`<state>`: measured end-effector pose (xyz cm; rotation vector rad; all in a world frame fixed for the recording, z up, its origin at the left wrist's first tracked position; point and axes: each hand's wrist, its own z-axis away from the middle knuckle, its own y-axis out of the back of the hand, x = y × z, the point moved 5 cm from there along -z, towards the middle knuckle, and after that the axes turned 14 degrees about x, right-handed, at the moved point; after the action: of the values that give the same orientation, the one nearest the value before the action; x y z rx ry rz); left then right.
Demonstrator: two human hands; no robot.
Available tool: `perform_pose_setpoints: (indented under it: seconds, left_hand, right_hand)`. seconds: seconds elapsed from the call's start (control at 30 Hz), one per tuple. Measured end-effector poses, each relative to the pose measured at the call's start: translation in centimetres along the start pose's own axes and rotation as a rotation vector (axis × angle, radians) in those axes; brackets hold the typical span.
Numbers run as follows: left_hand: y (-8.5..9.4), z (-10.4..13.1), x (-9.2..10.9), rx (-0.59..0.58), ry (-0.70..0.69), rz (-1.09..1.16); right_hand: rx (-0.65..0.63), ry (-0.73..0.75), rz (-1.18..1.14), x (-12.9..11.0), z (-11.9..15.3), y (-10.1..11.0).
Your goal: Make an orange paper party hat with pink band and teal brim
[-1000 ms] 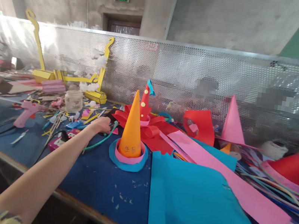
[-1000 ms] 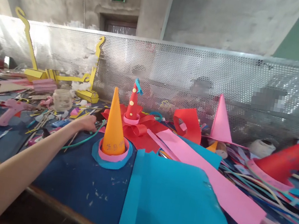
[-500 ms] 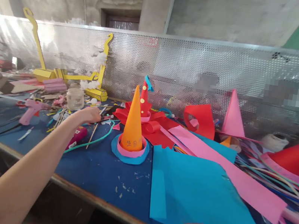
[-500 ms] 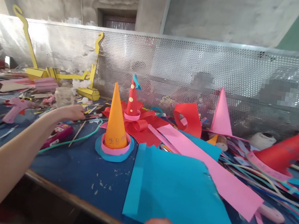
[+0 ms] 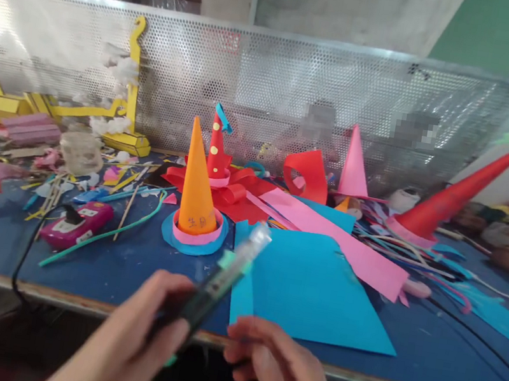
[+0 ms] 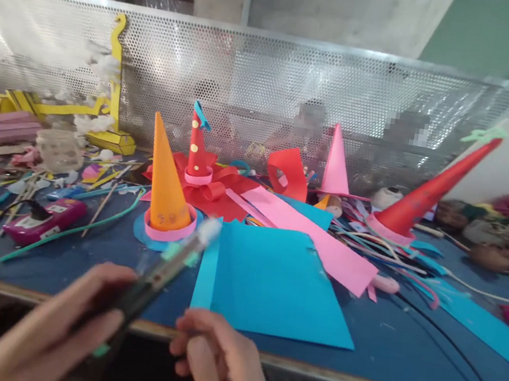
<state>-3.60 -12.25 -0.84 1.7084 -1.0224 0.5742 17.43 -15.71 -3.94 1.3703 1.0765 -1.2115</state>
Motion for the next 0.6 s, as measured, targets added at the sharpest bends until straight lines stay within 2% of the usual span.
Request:
perform_pose_setpoints:
  seconds: [0.03, 0.1, 0.17, 0.23, 0.3, 0.4, 0.43, 0.53, 0.6]
  left_hand:
    - [-2.3, 0.3, 1.1, -0.073, -0.007, 0.096]
    - [-5.5, 0.2, 3.0, -0.102, -0.030, 0.246]
    - [-7.0, -0.5, 3.9, -0.150, -0.085, 0.284]
    - [-7.4, -1.5, 3.9, -0.248, -0.164, 0.255]
    - [-7.0, -3.1, 3.0, -0.284, -0.178, 0.183]
    - [-6.2, -5.8, 1.8, -0.169, -0.194, 0.084]
    - [-6.5, -6.4, 1.7, -0.200, -0.188, 0.100]
    - [-8.6, -6.8, 2.0, -0.389, -0.116, 0.211]
    - [-9.7, -6.7, 2.3, -0.455, -0.047, 0.289]
  right_hand:
    - [0.064, -0.022, -0.037, 0.6, -0.2, -0.3]
    - [0.198, -0.065, -0.095, 1.8, -0.7, -0.4]
    - [0.325, -0.097, -0.133, 2.6, -1.1, 0.2]
    - [0.403, -0.128, -0.161, 3.0, -1.2, 1.2]
    - [0.393, -0.167, -0.182, 3.2, -1.2, 2.0]
    - [0.298, -0.193, -0.194, 2.8, -1.0, 2.6]
    - [0.269, -0.184, -0.193, 2.6, -1.0, 2.6]
    - [0.227, -0.133, -0.184, 1.8, -1.2, 2.5]
    - [0.205, -0.109, -0.164, 1.3, -1.3, 2.3]
